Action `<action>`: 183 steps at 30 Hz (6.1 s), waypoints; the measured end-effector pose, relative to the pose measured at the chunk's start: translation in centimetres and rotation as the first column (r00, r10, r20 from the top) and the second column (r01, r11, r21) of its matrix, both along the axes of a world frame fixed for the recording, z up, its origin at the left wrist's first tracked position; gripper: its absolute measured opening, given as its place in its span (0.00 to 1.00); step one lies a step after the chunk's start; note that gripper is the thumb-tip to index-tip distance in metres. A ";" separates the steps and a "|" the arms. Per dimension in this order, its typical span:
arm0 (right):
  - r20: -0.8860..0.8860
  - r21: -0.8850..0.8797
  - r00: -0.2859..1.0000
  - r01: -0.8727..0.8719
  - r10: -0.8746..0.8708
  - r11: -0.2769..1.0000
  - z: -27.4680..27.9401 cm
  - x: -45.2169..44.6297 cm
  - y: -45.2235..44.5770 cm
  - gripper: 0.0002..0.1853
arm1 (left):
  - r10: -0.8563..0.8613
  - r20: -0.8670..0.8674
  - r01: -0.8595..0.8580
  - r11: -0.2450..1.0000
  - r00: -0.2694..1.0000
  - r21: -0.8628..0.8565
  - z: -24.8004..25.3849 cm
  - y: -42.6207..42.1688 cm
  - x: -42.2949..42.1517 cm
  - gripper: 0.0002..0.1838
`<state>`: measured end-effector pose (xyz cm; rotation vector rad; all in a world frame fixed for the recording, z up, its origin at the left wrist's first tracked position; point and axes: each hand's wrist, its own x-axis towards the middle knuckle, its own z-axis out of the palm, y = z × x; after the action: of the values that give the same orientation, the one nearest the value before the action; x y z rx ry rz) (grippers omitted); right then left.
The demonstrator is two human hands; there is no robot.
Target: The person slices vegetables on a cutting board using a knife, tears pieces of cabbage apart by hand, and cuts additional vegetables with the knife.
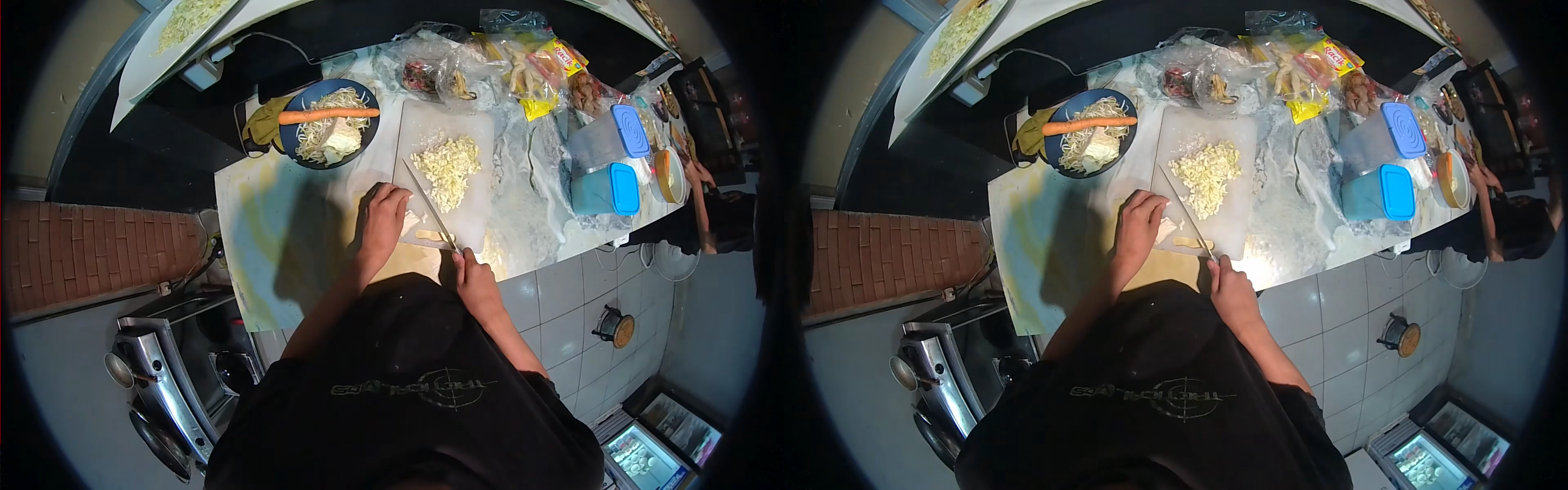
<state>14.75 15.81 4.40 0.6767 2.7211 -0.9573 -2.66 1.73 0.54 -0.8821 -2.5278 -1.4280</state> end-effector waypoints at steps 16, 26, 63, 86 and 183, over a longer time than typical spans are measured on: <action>-0.021 -0.050 1.000 -0.018 0.017 0.999 0.3 0.1 -0.9 0.20 | -0.012 0.134 0.012 1.000 0.991 -0.001 0.2 0.1 -0.8 0.03; 0.008 -0.025 1.000 0.028 -0.028 0.999 0.8 -0.1 0.5 0.22 | -0.006 0.151 0.004 1.000 0.989 0.010 -0.1 -0.2 -1.2 0.03; -0.039 -0.258 0.995 0.080 -0.093 0.963 1.9 1.9 -0.2 0.19 | -0.049 -0.252 0.017 0.992 0.967 -0.126 0.0 -2.1 2.8 0.13; -0.160 -0.323 0.984 0.025 -0.080 0.946 1.3 1.8 0.6 0.19 | -0.081 -0.293 0.055 0.994 0.953 -0.096 -0.4 -2.2 2.6 0.11; 0.004 -0.195 0.996 0.084 -0.084 0.977 0.5 1.9 -1.1 0.21 | -0.055 -0.249 0.038 0.997 0.967 -0.072 -1.2 0.3 1.4 0.06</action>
<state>16.69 14.72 4.92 0.7571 2.5738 -1.2268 -1.29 2.05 -0.65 -1.0660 -2.3917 -1.1649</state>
